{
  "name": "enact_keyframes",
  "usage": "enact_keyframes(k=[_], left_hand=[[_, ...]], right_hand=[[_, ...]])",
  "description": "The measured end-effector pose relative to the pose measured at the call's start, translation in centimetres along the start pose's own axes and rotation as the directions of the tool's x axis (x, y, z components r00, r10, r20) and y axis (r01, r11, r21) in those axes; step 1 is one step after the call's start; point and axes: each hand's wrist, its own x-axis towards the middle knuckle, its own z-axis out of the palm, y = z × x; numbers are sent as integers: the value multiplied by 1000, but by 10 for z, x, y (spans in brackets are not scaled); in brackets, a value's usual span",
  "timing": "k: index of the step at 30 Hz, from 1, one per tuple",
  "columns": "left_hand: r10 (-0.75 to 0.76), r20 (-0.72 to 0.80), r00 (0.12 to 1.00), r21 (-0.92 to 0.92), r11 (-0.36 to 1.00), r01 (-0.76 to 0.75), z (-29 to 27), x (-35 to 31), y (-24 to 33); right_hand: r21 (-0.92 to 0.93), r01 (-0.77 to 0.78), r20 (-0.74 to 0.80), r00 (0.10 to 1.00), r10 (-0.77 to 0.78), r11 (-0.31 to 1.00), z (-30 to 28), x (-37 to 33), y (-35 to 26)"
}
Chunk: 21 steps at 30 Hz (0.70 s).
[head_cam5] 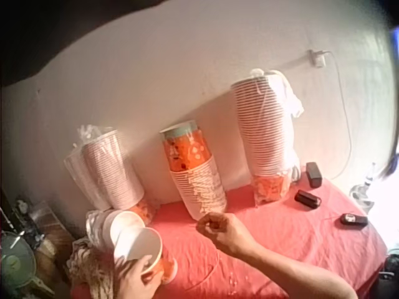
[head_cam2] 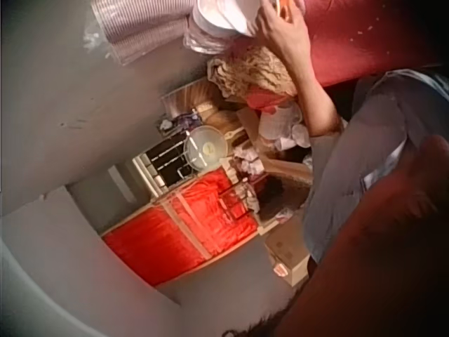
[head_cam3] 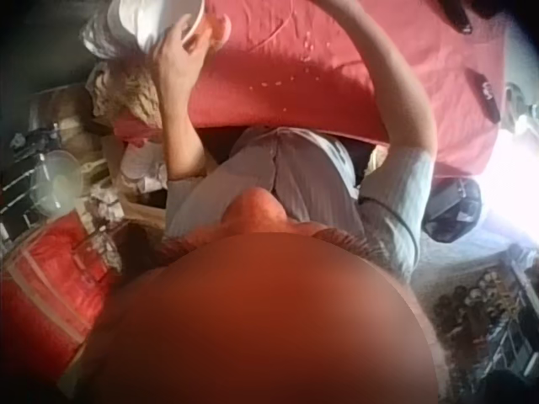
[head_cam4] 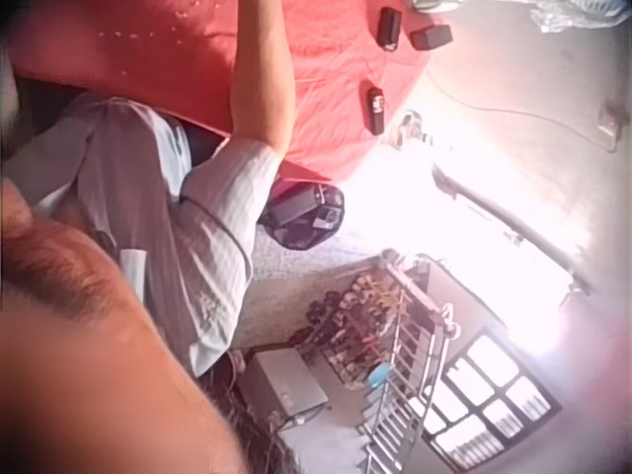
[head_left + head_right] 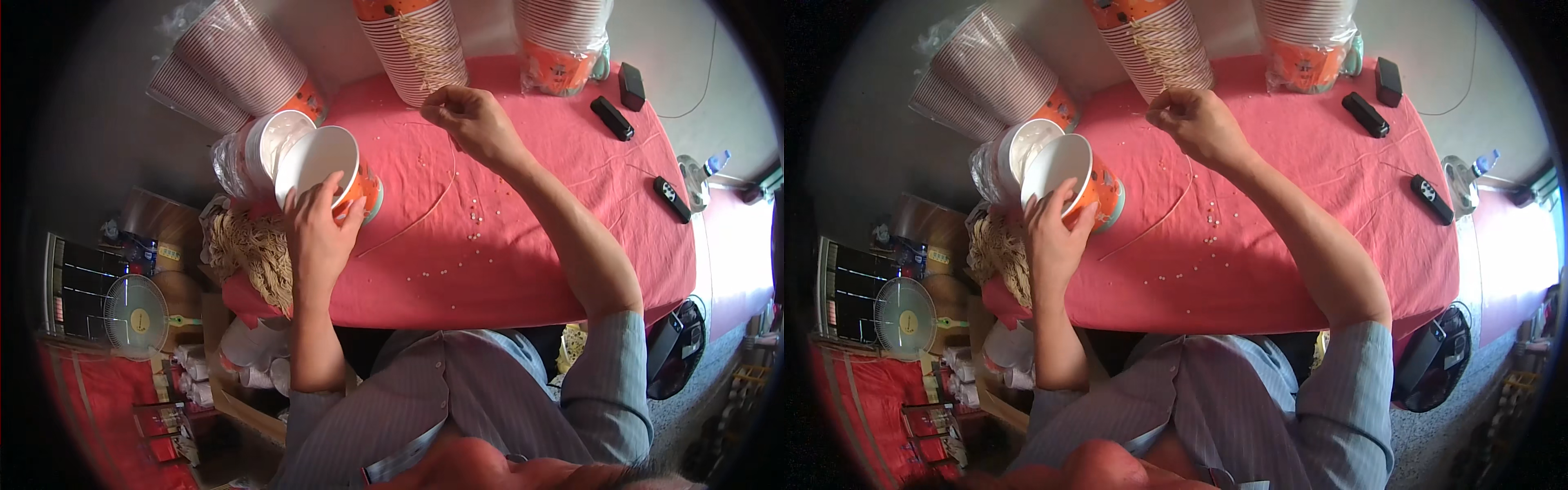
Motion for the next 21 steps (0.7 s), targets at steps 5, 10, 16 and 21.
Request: enact_keyframes(k=[5, 10, 16, 21], left_hand=[[-69, 2, 998, -112, 991, 68, 8, 0, -9], [-296, 100, 950, -521, 797, 304, -11, -12, -31], [-294, 158, 943, -709, 630, 316, -35, -12, -41], [-306, 180, 935, -715, 612, 338, -36, -19, -38]], right_hand=[[65, -56, 49, 997, 53, 996, -2, 2, 6], [85, -78, 80, 994, 71, 993, 0, 1, 8], [85, -92, 87, 993, 85, 992, 7, -4, 12], [171, -94, 177, 982, 63, 981, 28, -16, -2]])
